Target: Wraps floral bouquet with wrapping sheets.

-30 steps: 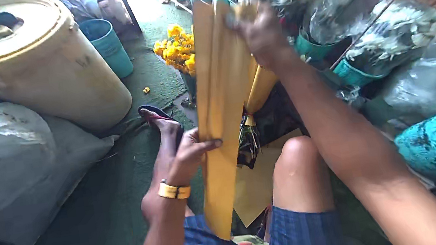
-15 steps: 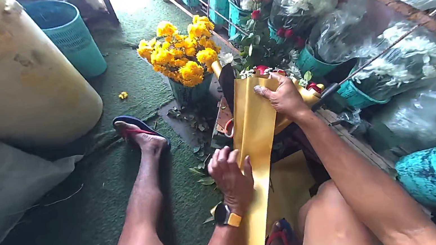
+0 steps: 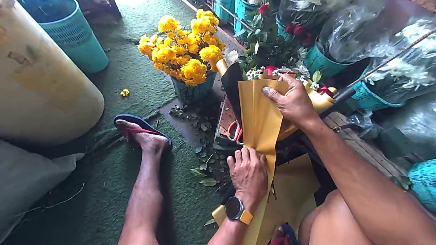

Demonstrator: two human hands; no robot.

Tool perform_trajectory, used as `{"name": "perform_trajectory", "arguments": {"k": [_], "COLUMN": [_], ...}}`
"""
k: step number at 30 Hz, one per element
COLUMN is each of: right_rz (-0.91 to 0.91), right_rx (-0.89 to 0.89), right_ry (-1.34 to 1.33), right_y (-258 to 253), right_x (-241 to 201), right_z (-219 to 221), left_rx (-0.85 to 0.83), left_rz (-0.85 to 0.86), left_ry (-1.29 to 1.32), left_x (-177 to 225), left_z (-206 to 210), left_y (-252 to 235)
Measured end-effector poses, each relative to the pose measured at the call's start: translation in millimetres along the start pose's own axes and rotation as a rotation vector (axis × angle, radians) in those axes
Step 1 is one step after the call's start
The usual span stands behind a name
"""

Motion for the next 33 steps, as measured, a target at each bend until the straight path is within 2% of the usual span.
{"name": "perform_trajectory", "arguments": {"k": [2, 3, 5, 6, 9, 12, 15, 19, 26, 33], "right_rz": [-0.005, -0.009, -0.011, -0.013, -0.011, -0.031, -0.041, -0.036, -0.034, -0.013], "right_rx": [0.002, 0.001, 0.003, 0.003, -0.01, -0.004, 0.007, -0.012, 0.056, 0.116], "right_ry": [-0.019, -0.024, -0.037, -0.035, -0.031, -0.058, -0.088, -0.065, 0.043, 0.114], "right_y": [0.4, 0.5, 2.2, 3.7, 2.1, -10.5, -18.2, -13.7, -20.3, -23.1], "right_x": [-0.2, -0.7, -1.1, -1.1, 1.1, 4.5, 3.5, 2.5, 0.2, -5.0], "right_z": [-0.8, -1.1, -1.5, -1.9, -1.5, 0.5, 1.0, 4.5, 7.4, -3.6], "left_rx": [0.011, 0.086, 0.272, 0.307, 0.223, 0.117, 0.154, 0.196, 0.073, -0.057], "left_rz": [-0.065, -0.05, 0.068, 0.11, 0.078, -0.016, -0.087, -0.133, -0.26, -0.285], "left_ry": [-0.007, 0.001, 0.067, 0.095, 0.095, 0.055, 0.2, 0.249, 0.281, 0.339], "left_x": [3.1, 4.4, 6.1, 5.4, -0.5, 6.2, 13.4, 11.4, 8.8, 14.7], "left_z": [-0.4, 1.0, 8.9, 15.1, 26.6, 16.3, 14.9, 32.9, 38.6, 44.2], "left_y": [0.0, 2.1, 10.0, 13.4, 7.6, -2.9, -3.3, 5.9, 3.2, -2.9]}}
Point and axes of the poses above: each hand's wrist, its own y-axis away from the middle knuckle, its own z-axis out of the palm, x = y × z, the point moved 6 cm from there along -y, towards the middle knuckle, and after that the axes turned 4 degrees about z, right-handed, at the moved point
